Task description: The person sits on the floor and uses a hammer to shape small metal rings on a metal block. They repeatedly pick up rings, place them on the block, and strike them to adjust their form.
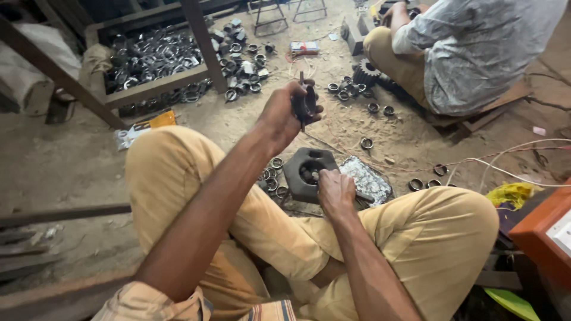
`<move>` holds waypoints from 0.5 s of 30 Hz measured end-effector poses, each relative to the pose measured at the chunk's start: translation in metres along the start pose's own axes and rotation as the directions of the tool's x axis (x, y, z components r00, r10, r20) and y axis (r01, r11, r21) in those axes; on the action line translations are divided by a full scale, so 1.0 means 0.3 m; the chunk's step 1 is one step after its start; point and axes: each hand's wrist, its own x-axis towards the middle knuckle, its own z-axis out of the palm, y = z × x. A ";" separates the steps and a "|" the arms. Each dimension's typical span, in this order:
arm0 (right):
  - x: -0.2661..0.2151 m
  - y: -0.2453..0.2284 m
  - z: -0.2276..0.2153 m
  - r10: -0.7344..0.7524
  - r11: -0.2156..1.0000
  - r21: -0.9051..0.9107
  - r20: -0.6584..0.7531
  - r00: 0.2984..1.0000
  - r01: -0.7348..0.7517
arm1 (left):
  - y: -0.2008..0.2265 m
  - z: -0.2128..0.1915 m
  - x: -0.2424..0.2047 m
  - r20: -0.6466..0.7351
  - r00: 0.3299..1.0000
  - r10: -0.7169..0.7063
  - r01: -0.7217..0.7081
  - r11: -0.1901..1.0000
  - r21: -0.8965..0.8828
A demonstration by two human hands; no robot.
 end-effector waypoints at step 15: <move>0.028 0.119 -0.453 -0.072 0.933 0.333 -0.199 0.977 0.137 | -0.329 -0.545 0.242 -0.173 0.953 -0.249 0.302 0.738 0.604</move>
